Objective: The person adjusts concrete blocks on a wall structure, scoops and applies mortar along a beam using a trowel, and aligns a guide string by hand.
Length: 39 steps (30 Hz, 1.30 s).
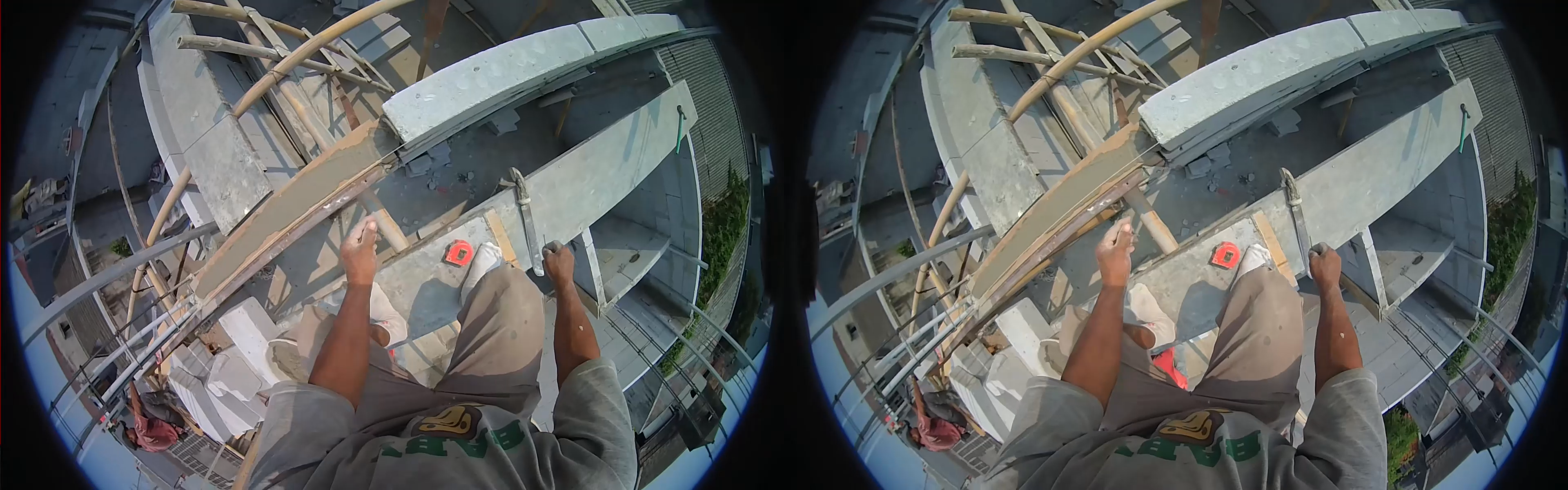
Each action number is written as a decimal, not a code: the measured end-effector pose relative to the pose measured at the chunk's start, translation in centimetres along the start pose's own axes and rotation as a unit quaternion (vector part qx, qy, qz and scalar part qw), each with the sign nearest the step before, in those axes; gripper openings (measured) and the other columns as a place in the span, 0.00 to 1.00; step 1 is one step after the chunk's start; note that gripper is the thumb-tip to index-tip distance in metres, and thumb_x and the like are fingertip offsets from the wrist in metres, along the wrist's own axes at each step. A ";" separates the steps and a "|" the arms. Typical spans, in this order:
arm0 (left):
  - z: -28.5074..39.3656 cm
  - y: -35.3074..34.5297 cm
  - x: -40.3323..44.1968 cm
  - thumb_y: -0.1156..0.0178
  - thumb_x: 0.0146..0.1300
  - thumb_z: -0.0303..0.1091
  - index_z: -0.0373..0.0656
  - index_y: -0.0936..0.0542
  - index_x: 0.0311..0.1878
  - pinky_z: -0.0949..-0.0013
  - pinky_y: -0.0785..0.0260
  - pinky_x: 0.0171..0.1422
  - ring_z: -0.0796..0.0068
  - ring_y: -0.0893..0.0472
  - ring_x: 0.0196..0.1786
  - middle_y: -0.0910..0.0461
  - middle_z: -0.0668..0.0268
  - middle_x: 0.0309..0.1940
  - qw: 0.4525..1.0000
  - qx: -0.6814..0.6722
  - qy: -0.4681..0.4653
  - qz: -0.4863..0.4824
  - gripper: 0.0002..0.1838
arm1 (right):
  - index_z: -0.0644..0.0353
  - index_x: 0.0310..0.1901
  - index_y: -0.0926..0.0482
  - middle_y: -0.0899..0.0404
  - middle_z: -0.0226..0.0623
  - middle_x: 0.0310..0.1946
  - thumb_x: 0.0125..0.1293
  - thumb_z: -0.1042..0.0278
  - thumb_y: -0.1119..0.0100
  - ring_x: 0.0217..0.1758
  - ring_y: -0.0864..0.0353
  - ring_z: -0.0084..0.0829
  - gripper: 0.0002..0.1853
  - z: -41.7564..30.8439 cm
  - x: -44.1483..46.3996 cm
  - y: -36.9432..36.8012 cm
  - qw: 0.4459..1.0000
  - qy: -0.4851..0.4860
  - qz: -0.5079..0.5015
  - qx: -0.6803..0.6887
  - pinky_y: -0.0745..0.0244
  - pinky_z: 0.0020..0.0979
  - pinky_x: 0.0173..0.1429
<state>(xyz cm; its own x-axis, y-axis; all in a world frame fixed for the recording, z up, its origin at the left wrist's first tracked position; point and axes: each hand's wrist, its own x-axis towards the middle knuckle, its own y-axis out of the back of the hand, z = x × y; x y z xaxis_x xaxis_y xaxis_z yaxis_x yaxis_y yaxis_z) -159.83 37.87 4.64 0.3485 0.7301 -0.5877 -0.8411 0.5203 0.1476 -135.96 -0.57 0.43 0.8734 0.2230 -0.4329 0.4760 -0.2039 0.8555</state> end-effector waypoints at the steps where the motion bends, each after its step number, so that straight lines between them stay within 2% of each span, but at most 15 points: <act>1: -0.4 -1.3 1.4 0.40 0.63 0.44 0.38 0.21 0.52 0.76 0.28 0.37 0.82 0.22 0.35 0.20 0.68 0.35 0.999 0.006 -0.035 0.035 0.21 | 0.62 0.32 0.20 0.20 0.45 0.23 0.52 0.70 0.44 0.28 0.18 0.40 0.08 0.7 1.7 -1.4 1.000 -0.006 0.003 -0.007 0.26 0.37 0.36; 5: -0.7 -4.6 7.1 0.40 0.63 0.39 0.37 0.21 0.51 0.75 0.27 0.40 0.82 0.23 0.37 0.20 0.68 0.36 0.990 -0.027 -0.104 0.092 0.18 | 0.63 0.32 0.26 0.21 0.52 0.27 0.52 0.71 0.47 0.37 0.20 0.53 0.07 4.3 8.1 -7.4 0.998 -0.029 -0.003 0.047 0.27 0.44 0.43; 8: -0.7 -6.0 10.9 0.41 0.64 0.37 0.36 0.20 0.47 0.77 0.29 0.34 0.81 0.24 0.30 0.20 0.67 0.33 0.978 -0.045 -0.177 0.100 0.15 | 0.64 0.31 0.26 0.21 0.53 0.28 0.52 0.71 0.47 0.37 0.20 0.53 0.06 5.9 11.9 -10.6 0.996 -0.056 0.044 0.050 0.27 0.45 0.42; 9: -0.4 -6.2 11.5 0.41 0.64 0.36 0.36 0.20 0.48 0.77 0.29 0.34 0.82 0.25 0.31 0.20 0.68 0.34 0.976 -0.040 -0.185 0.106 0.15 | 0.63 0.32 0.25 0.21 0.53 0.28 0.53 0.71 0.48 0.36 0.20 0.53 0.07 6.4 12.6 -11.3 0.995 -0.021 0.097 0.019 0.27 0.45 0.42; 11: 1.2 -6.5 12.0 0.41 0.64 0.36 0.36 0.21 0.49 0.78 0.30 0.35 0.82 0.24 0.32 0.20 0.69 0.35 0.981 -0.036 -0.163 0.100 0.15 | 0.60 0.35 0.22 0.20 0.53 0.32 0.56 0.69 0.49 0.38 0.20 0.52 0.08 6.8 13.9 -11.7 0.990 -0.066 0.123 0.029 0.27 0.44 0.44; 15: 0.6 -6.7 14.1 0.39 0.63 0.38 0.39 0.19 0.43 0.79 0.32 0.33 0.85 0.26 0.31 0.21 0.71 0.33 0.968 -0.013 -0.214 0.131 0.12 | 0.57 0.36 0.19 0.18 0.50 0.35 0.54 0.68 0.48 0.42 0.19 0.48 0.10 8.5 16.7 -11.9 0.981 -0.153 0.117 0.031 0.26 0.43 0.49; 18: -0.1 -6.4 14.2 0.38 0.62 0.37 0.38 0.19 0.43 0.79 0.32 0.33 0.85 0.26 0.31 0.22 0.71 0.33 0.973 0.017 -0.167 0.160 0.12 | 0.56 0.36 0.18 0.18 0.49 0.36 0.53 0.68 0.48 0.43 0.19 0.47 0.11 10.1 18.2 -12.6 0.982 -0.163 0.091 0.019 0.25 0.42 0.49; 22: 0.3 -6.1 14.3 0.38 0.62 0.38 0.37 0.19 0.45 0.77 0.31 0.35 0.83 0.25 0.32 0.21 0.69 0.34 0.969 0.019 -0.196 0.152 0.14 | 0.57 0.36 0.17 0.18 0.49 0.35 0.51 0.67 0.47 0.42 0.18 0.47 0.12 11.7 19.4 -14.0 0.987 -0.158 0.039 0.002 0.24 0.41 0.47; 25: 1.0 -6.7 13.9 0.39 0.63 0.37 0.36 0.19 0.46 0.77 0.30 0.36 0.82 0.24 0.33 0.21 0.68 0.34 0.959 0.004 -0.243 0.149 0.15 | 0.58 0.35 0.18 0.18 0.49 0.35 0.50 0.67 0.46 0.41 0.18 0.47 0.11 12.7 19.9 -15.6 0.984 -0.164 0.062 -0.039 0.24 0.41 0.47; 26: 0.9 -6.7 14.0 0.39 0.63 0.37 0.35 0.19 0.47 0.77 0.31 0.35 0.82 0.25 0.32 0.21 0.69 0.33 0.957 0.012 -0.243 0.160 0.15 | 0.61 0.38 0.19 0.18 0.51 0.38 0.53 0.68 0.47 0.44 0.18 0.49 0.12 11.6 19.3 -14.7 0.984 -0.168 0.036 -0.051 0.24 0.43 0.48; 27: 0.6 -6.6 14.5 0.40 0.63 0.37 0.35 0.19 0.47 0.77 0.31 0.35 0.83 0.26 0.31 0.22 0.69 0.32 0.953 0.020 -0.245 0.176 0.15 | 0.61 0.37 0.20 0.18 0.50 0.38 0.52 0.68 0.45 0.44 0.18 0.48 0.11 11.7 19.2 -14.7 0.985 -0.165 0.031 -0.046 0.24 0.43 0.48; 30: 1.1 -7.7 14.0 0.41 0.61 0.33 0.34 0.20 0.47 0.80 0.42 0.26 0.87 0.33 0.23 0.25 0.73 0.25 0.948 0.020 -0.244 0.203 0.14 | 0.62 0.36 0.22 0.19 0.52 0.35 0.51 0.67 0.43 0.43 0.19 0.49 0.11 11.1 18.8 -14.2 0.990 -0.129 0.039 -0.047 0.24 0.44 0.46; 33: 1.1 -7.9 14.7 0.40 0.60 0.29 0.34 0.22 0.47 0.80 0.39 0.27 0.87 0.32 0.23 0.24 0.72 0.25 0.946 -0.044 -0.255 0.196 0.13 | 0.64 0.33 0.23 0.19 0.51 0.32 0.52 0.67 0.42 0.39 0.19 0.51 0.10 10.4 18.3 -14.1 0.993 -0.073 0.087 -0.023 0.26 0.44 0.44; 36: 1.0 -8.2 15.3 0.39 0.59 0.28 0.35 0.22 0.46 0.80 0.32 0.32 0.86 0.26 0.29 0.21 0.70 0.31 0.949 -0.081 -0.240 0.188 0.13 | 0.64 0.32 0.23 0.19 0.51 0.30 0.52 0.67 0.40 0.37 0.19 0.51 0.10 8.4 16.9 -12.4 0.994 -0.015 0.107 0.015 0.26 0.43 0.43; 39: 1.1 -8.5 15.5 0.39 0.58 0.28 0.35 0.22 0.45 0.80 0.31 0.31 0.85 0.25 0.29 0.20 0.67 0.32 0.958 -0.056 -0.220 0.176 0.12 | 0.64 0.33 0.22 0.19 0.51 0.29 0.52 0.66 0.39 0.36 0.19 0.49 0.11 7.4 16.0 -12.0 0.992 0.031 0.109 0.049 0.26 0.40 0.43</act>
<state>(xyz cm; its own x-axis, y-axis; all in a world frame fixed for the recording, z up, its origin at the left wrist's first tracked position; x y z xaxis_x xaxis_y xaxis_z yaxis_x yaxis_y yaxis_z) -146.84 45.26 -4.80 0.1544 0.9806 -0.1211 -0.9690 0.1743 0.1753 -126.94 -1.64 -18.87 0.9499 0.2220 -0.2201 0.2877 -0.3454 0.8933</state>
